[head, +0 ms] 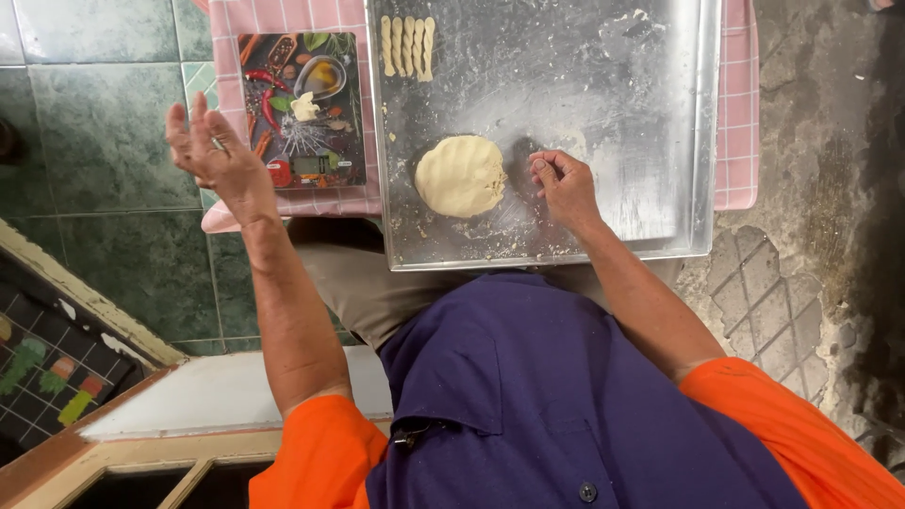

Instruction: The person is preparing traditional braided snacks by rolling small portions of dough into thin strips on a metal tray and then carefully braiding them together.

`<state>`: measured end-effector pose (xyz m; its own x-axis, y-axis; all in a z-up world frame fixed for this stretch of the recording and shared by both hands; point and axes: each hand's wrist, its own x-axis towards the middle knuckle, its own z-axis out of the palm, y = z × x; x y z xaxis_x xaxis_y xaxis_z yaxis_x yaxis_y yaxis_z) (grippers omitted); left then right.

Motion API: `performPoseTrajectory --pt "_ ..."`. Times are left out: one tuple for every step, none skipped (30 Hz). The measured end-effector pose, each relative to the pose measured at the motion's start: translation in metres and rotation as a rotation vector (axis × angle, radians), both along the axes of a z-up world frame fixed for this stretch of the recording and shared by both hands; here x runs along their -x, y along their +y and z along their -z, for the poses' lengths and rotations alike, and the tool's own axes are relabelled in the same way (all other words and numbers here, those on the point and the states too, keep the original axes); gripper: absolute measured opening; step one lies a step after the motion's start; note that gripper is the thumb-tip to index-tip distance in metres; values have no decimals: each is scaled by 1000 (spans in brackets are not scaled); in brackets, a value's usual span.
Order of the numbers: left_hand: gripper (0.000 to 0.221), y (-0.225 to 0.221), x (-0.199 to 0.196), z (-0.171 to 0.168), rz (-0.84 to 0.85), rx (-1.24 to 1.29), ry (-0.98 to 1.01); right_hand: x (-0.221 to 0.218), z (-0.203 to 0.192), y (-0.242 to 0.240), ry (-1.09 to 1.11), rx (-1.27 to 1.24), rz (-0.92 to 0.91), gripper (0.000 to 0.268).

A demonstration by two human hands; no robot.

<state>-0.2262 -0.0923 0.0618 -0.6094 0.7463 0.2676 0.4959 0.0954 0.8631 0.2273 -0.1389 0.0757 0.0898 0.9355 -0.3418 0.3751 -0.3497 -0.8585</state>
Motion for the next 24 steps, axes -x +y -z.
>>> performPoseTrajectory --pt "60 -5 2 -7 -46 -12 43 0 -1 0 -25 14 -5 18" --pt "60 -7 7 -2 -45 -11 43 0 0 -1 -24 15 -4 18" --pt "57 -10 11 3 -19 -46 7 0 2 -1 -40 4 -10 18" --pt "55 -12 16 7 7 -81 -29 0 4 -1 -56 -7 -16 18" --pt "55 -13 15 5 9 -80 -27 2 3 -1 -54 -7 -14 18" --pt "56 -14 14 4 0 -70 -41 2 2 -1 -60 -2 -5 18" --pt "58 -16 13 2 -9 -60 -55 3 1 -1 -66 2 3 19" --pt "58 -15 11 1 -8 -60 -57 2 4 -1 -67 2 4 19" --pt "61 -14 9 0 3 -35 -69 0 6 -1 -63 -13 -1 18" --pt "63 -13 7 -2 15 -10 -81 -1 9 -1 -60 -29 -5 18" --pt "63 -13 5 0 16 -11 -82 0 8 -1 -62 -30 -3 18" --pt "55 -12 2 1 53 -20 -100 1 6 -1 -60 -27 1 18" --pt "49 -11 0 3 91 -28 -118 1 5 -1 -59 -25 6 17" --pt "49 -7 -1 8 93 -28 -119 1 5 -1 -60 -25 8 17" --pt "52 -3 -1 12 101 -22 -76 1 5 -1 -65 -29 0 18" --pt "56 0 -1 16 108 -16 -32 1 5 -1 -70 -32 -9 19" --pt "56 2 -3 16 109 -16 -32 0 5 -1 -70 -32 -8 19" --pt "56 3 -5 16 119 22 28 0 6 -1 -74 -38 -12 18" --pt "55 4 -6 16 129 61 88 0 6 -1 -77 -44 -16 18" --pt "55 7 -6 18 130 61 88 0 7 -1 -77 -43 -15 18" --pt "54 10 -6 19 131 82 123 0 8 -2 -67 -57 -11 17" --pt "52 12 -7 21 131 103 159 0 9 -2 -57 -71 -7 16" --pt "52 12 -9 19 132 104 158 0 8 -3 -58 -70 -6 16" --pt "46 13 -11 16 146 113 169 0 7 -2 -67 -61 -10 17"
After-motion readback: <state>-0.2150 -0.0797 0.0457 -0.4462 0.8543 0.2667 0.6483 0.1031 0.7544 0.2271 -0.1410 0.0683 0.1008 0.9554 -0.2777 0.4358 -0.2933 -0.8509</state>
